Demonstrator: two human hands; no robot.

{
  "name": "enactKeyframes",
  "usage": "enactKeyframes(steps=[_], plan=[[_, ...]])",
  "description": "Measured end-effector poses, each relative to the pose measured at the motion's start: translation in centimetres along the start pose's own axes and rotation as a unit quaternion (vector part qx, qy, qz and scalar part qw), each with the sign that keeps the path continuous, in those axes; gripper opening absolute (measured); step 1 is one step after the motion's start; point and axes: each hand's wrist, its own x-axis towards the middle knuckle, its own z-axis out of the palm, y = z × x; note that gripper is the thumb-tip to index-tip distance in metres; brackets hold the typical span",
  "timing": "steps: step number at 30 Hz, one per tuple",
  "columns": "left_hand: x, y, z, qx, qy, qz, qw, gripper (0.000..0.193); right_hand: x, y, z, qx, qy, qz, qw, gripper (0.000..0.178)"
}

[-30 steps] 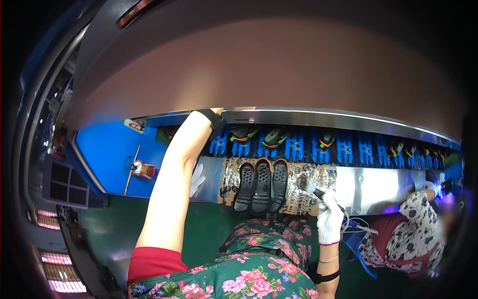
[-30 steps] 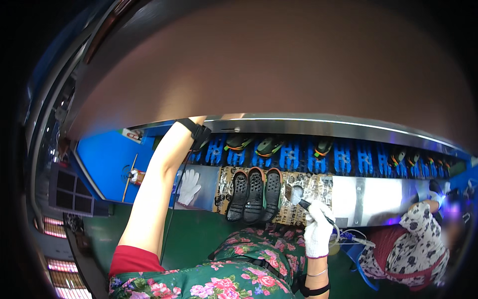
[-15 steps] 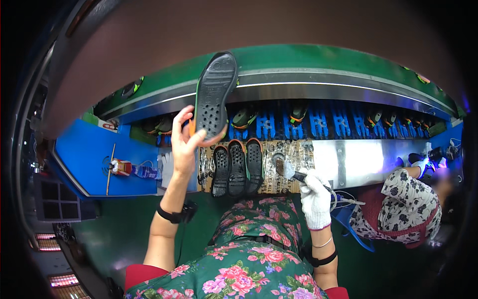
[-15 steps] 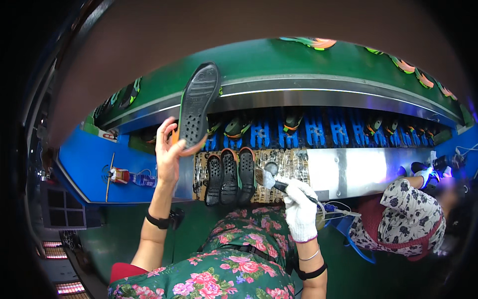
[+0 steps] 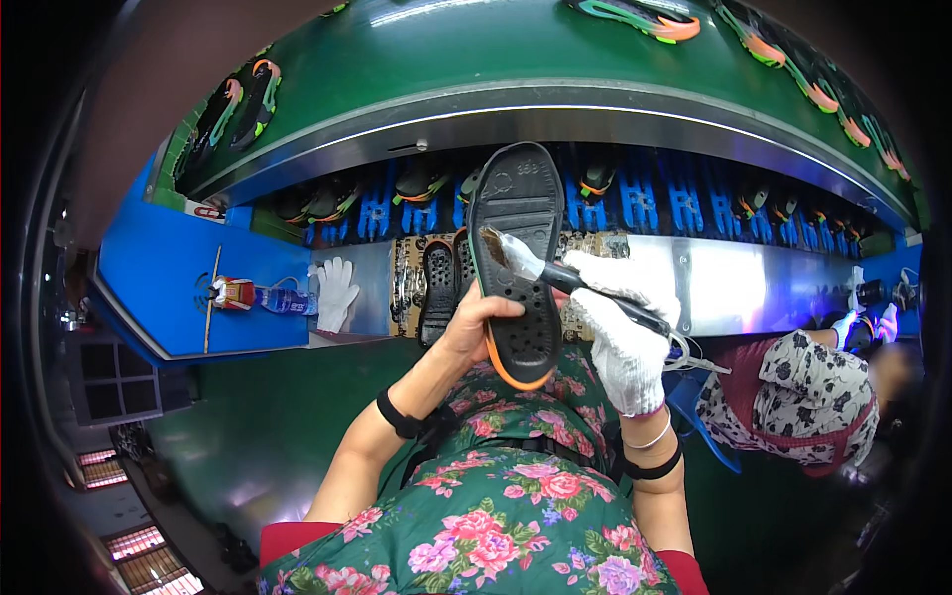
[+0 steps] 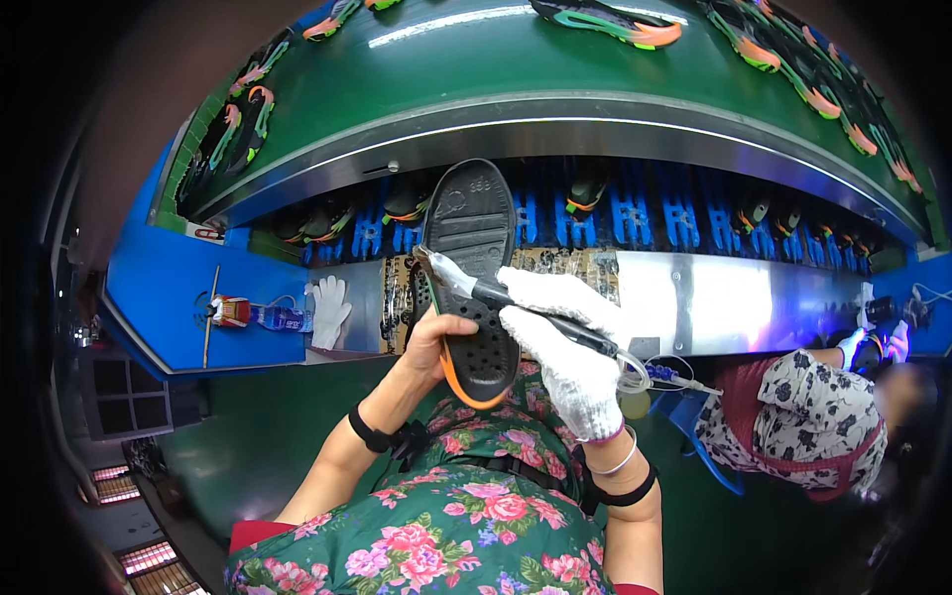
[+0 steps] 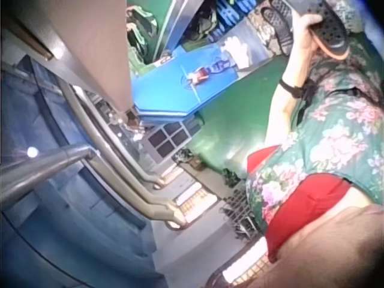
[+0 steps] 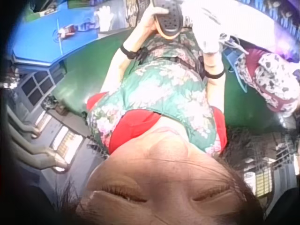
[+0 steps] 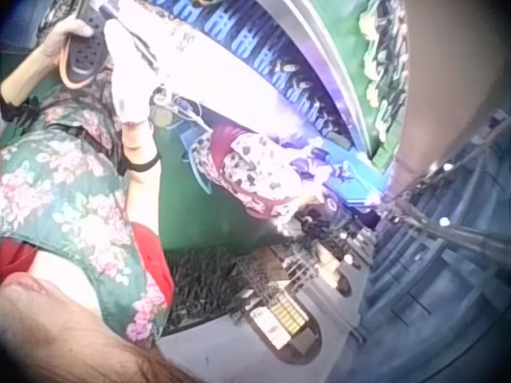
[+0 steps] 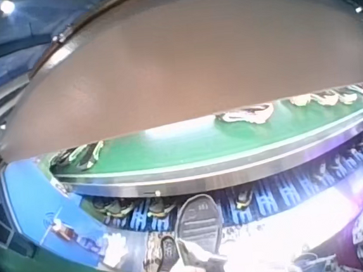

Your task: Apply adhesive or solvent to the bottom of shoe soles using a brush on a manufacturing assembly line.

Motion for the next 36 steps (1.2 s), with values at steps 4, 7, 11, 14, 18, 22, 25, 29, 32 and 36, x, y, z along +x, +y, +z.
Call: enactKeyframes(steps=[4, 7, 11, 14, 18, 22, 25, 29, 32, 36], plan=[[-0.8, -1.3, 0.8, -0.146, -0.099, -0.003, 0.984, 0.064, -0.1, -0.3, -1.3, -0.162, -0.006, -0.106, 0.981, 0.018], [-0.4, -2.8, 0.9, -0.305, -0.147, -0.005, 0.941, 0.078, -0.1, -0.5, -1.0, -0.219, 0.002, -0.136, 0.966, 0.017], [0.3, -2.5, 2.7, -0.240, -0.035, -0.022, 0.970, 0.098, 0.9, -0.3, -0.9, -0.308, -0.026, -0.257, 0.916, 0.017], [0.3, -2.4, 3.3, -0.222, -0.046, -0.016, 0.974, 0.105, 1.0, -0.8, -0.6, -0.361, -0.028, -0.278, 0.890, 0.021], [-0.1, -2.7, 4.5, -0.134, 0.009, -0.007, 0.991, 0.107, 1.3, -1.1, -0.4, -0.449, -0.051, -0.329, 0.829, 0.027], [0.3, -3.7, 5.1, -0.038, 0.059, -0.020, 0.997, 0.115, 1.8, -0.6, 0.5, -0.515, -0.076, -0.382, 0.763, 0.033], [0.0, -2.8, 4.7, -0.012, 0.065, -0.049, 0.997, 0.123, 1.5, -0.7, 1.6, -0.461, -0.137, -0.363, 0.798, 0.038], [-0.3, -2.6, 4.0, -0.090, 0.046, -0.006, 0.995, 0.113, 1.9, -0.4, 1.1, -0.396, -0.030, -0.316, 0.862, 0.021], [-0.5, -2.7, 3.5, -0.086, 0.031, 0.012, 0.996, 0.110, 1.8, -0.2, 1.1, -0.427, -0.069, -0.336, 0.837, 0.030], [0.4, -3.2, 0.8, -0.224, -0.093, -0.006, 0.970, 0.116, 0.7, 1.1, 1.2, -0.460, -0.160, -0.311, 0.816, 0.038]])
